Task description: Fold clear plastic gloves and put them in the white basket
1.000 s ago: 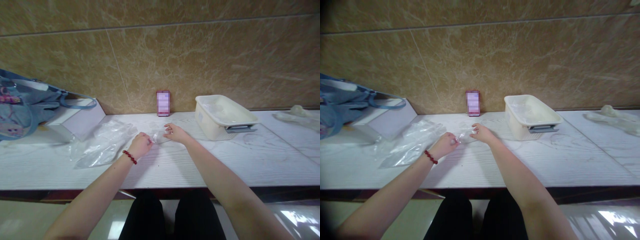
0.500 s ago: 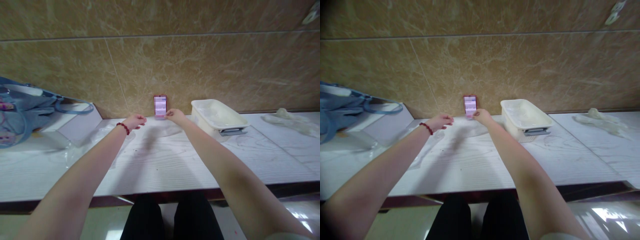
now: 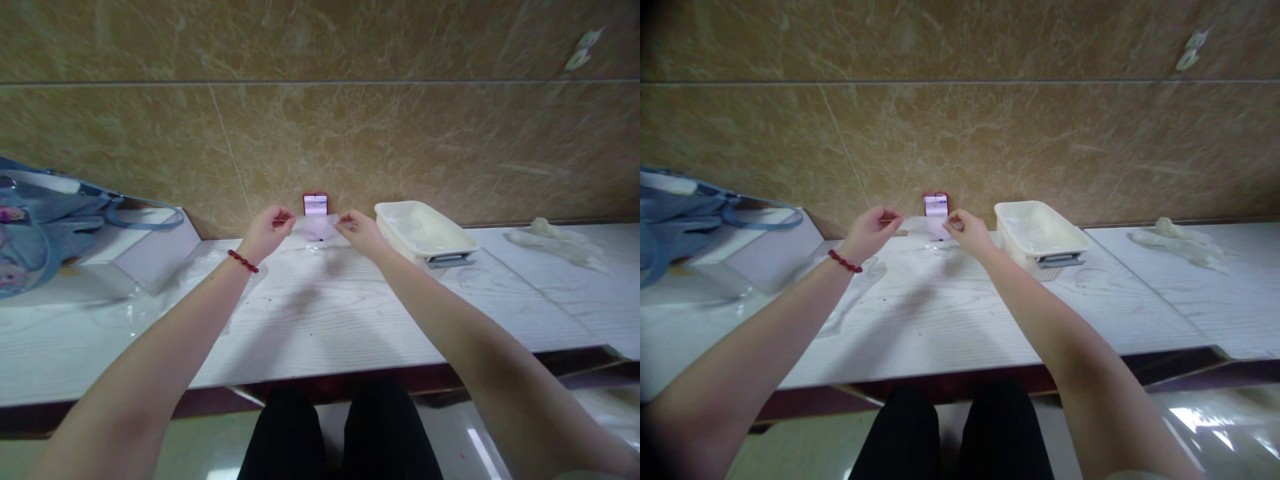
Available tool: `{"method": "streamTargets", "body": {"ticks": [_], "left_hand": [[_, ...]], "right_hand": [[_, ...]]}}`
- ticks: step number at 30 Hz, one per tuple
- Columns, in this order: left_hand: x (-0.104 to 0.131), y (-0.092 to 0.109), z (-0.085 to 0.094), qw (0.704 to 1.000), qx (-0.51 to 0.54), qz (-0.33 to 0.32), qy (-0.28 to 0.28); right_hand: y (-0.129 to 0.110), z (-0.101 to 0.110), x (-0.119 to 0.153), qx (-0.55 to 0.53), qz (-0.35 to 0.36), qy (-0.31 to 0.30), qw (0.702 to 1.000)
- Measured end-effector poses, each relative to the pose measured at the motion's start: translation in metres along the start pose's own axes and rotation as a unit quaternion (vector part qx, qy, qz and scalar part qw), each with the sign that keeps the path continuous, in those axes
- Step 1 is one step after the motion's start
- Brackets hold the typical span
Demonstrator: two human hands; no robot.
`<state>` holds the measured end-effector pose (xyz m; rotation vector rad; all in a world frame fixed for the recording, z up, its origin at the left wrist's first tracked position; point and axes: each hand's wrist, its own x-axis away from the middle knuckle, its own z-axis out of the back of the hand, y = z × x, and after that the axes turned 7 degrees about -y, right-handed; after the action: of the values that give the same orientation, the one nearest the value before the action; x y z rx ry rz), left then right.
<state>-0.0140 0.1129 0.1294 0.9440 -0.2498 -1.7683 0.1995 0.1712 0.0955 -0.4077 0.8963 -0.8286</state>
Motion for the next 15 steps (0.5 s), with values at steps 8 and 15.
{"method": "streamTargets", "body": {"ticks": [8, 15], "left_hand": [[0.096, -0.008, -0.035, 0.984, -0.095, -0.116, -0.092], [0.137, -0.028, -0.064, 0.962, -0.112, -0.108, -0.226]], "right_hand": [[0.011, -0.017, 0.097, 0.073, 0.051, -0.154, 0.984], [0.017, -0.030, 0.131, 0.207, 0.027, -0.260, 0.943]]}}
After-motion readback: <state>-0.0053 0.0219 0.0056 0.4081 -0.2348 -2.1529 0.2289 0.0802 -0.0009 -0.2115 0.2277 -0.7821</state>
